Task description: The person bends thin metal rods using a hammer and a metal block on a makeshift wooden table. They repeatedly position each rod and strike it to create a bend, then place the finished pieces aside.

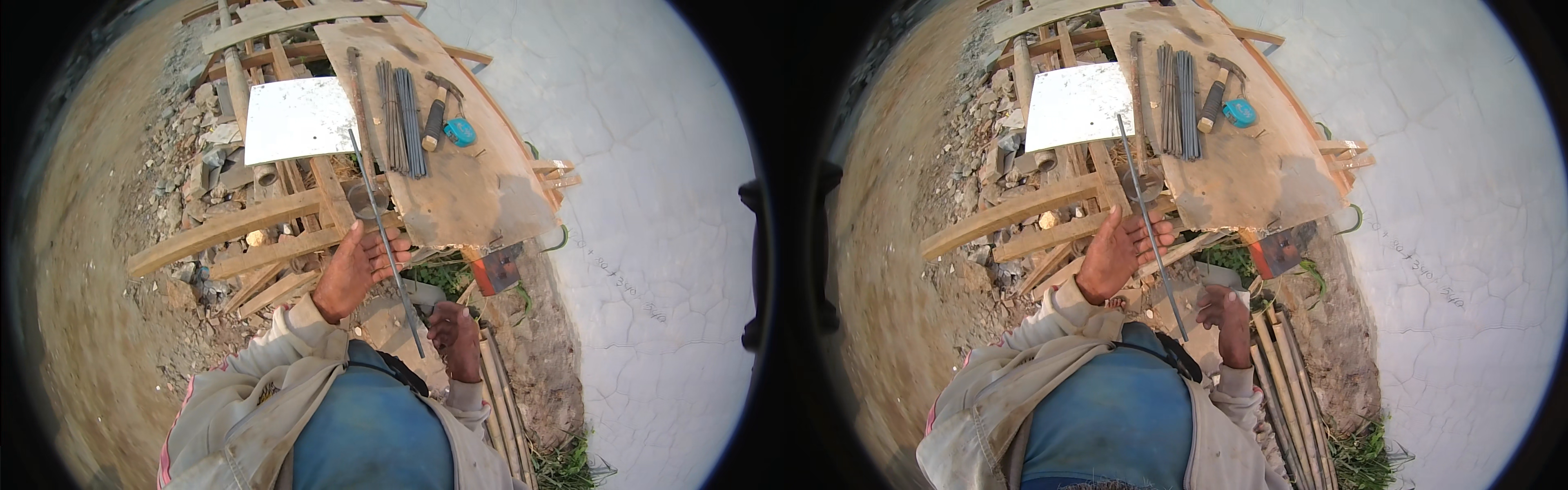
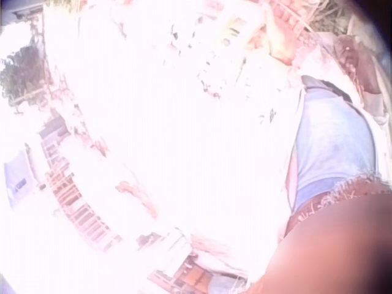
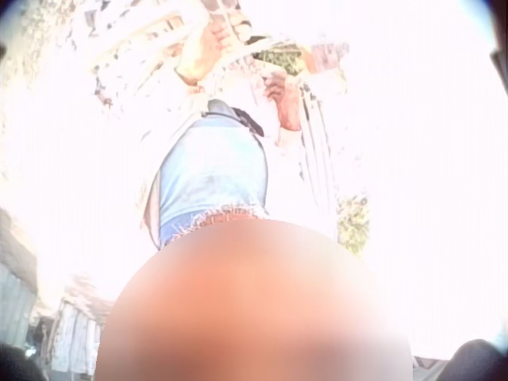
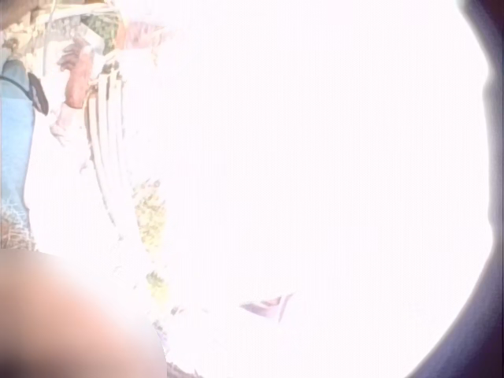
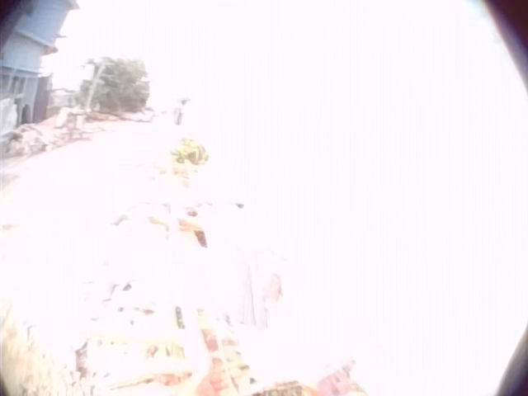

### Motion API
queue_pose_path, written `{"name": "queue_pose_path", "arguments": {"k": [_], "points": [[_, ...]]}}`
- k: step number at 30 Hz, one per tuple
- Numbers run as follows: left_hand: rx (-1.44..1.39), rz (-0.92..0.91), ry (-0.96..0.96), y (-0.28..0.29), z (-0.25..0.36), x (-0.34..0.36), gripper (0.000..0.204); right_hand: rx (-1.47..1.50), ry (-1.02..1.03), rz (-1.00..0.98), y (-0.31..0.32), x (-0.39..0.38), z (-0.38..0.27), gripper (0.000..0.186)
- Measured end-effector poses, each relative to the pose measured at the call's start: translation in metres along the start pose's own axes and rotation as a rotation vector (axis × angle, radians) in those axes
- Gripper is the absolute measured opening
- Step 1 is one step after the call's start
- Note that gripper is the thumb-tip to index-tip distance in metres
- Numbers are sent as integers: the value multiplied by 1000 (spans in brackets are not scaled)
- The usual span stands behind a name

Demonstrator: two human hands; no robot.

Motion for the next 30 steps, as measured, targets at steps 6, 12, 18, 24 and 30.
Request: {"name": "queue_pose_path", "arguments": {"k": [6, 12, 18, 24, 30], "points": [[18, 8, -43, 15, 17, -15, 72, -143, 75, -50, -33, 49, -27, 57], [94, 105, -135, 41, 27, -25, 49, -495, 332, -185, -85, 112, -62, 41], [116, 170, -238, 59, 31, -26, 32, -944, 464, -123, -158, 195, -75, 48], [118, 160, -273, 69, 43, -32, 28, -952, 222, -30, -214, 249, -68, 62], [171, 149, -288, 75, 51, -32, 28, -202, -55, -240, -244, 269, -74, 37]]}}
Point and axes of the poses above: each hand's wrist, its own x-axis towards the middle knuckle, its own y-axis out of the back of the hand, z = x × y, the point moved 4 cm from there along x, towards the middle knuckle, and after that the axes turned 4 degrees about z, right-handed, at the moved point
